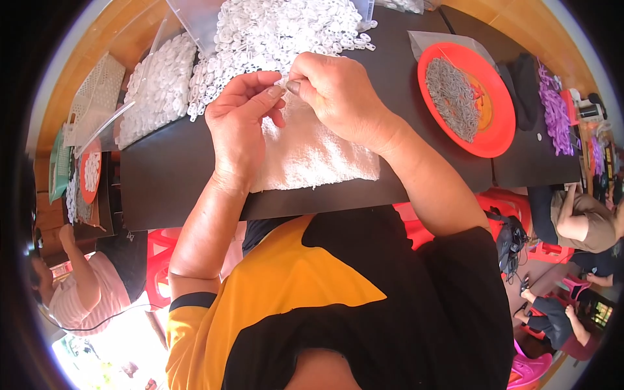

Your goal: Assembling small plastic and metal components by manually inserting pins into housings at a workbench.

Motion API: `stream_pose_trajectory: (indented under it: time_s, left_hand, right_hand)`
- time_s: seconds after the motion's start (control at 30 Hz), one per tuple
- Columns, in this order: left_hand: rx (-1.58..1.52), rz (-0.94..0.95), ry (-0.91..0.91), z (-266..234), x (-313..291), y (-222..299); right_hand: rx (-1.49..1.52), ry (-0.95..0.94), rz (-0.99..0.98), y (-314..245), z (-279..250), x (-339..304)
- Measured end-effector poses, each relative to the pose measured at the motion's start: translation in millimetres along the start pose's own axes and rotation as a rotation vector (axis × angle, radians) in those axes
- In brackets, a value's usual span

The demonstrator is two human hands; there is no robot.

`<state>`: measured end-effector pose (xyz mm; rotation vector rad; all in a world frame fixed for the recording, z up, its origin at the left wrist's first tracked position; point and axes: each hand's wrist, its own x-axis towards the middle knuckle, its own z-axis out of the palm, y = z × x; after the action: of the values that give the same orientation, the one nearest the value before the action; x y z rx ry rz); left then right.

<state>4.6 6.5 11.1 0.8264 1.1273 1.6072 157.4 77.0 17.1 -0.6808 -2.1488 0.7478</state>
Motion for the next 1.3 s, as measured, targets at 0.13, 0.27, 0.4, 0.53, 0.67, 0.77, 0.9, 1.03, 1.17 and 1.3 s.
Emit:
stream_pose_trajectory:
  time_s: [0.13, 0.27, 0.4, 0.53, 0.67, 0.77, 0.9, 1.03, 1.17, 1.3]
  left_hand:
    - [0.027, 0.021, 0.000, 1.5, -1.6, 0.6]
    - [0.025, 0.043, 0.002, 1.3, -1.1, 0.3]
    - [0.028, 0.051, -0.002, 0.8, -0.9, -0.6]
    - [0.057, 0.063, -0.010, 0.0, -2.0, -1.8]
    - [0.052, 0.079, -0.023, -0.2, -2.9, -3.4]
    - [0.069, 0.120, -0.022, -0.2, -3.5, -4.3]
    - [0.067, 0.126, -0.015, -1.0, -2.0, -0.4]
    - [0.026, 0.092, -0.003, -1.6, -3.0, 2.0]
    - [-0.011, 0.066, 0.003, -2.0, -0.5, 1.1]
    - [0.051, 0.090, 0.010, -0.7, -1.1, -1.2]
  right_hand:
    - [-0.018, 0.011, -0.015, 0.5, -0.7, -0.5]
    - [-0.025, 0.020, -0.031, 0.9, -0.2, -0.1]
    - [-0.029, 0.021, -0.022, -1.3, -0.3, -0.5]
    - [-0.039, 0.025, -0.051, 0.5, 0.7, -0.2]
    - [-0.066, 0.026, -0.080, 1.5, 2.3, -0.1]
    - [-0.042, 0.019, -0.097, 0.6, 3.8, 1.0]
    - [0.021, 0.033, -0.112, 1.1, 4.9, 1.0]
    - [0.054, 0.039, -0.075, 1.1, 5.2, 1.4]
    - [0.050, 0.071, -0.104, 4.0, 9.2, 0.5]
    - [-0.048, 0.119, -0.157, 2.0, 10.5, -0.6]
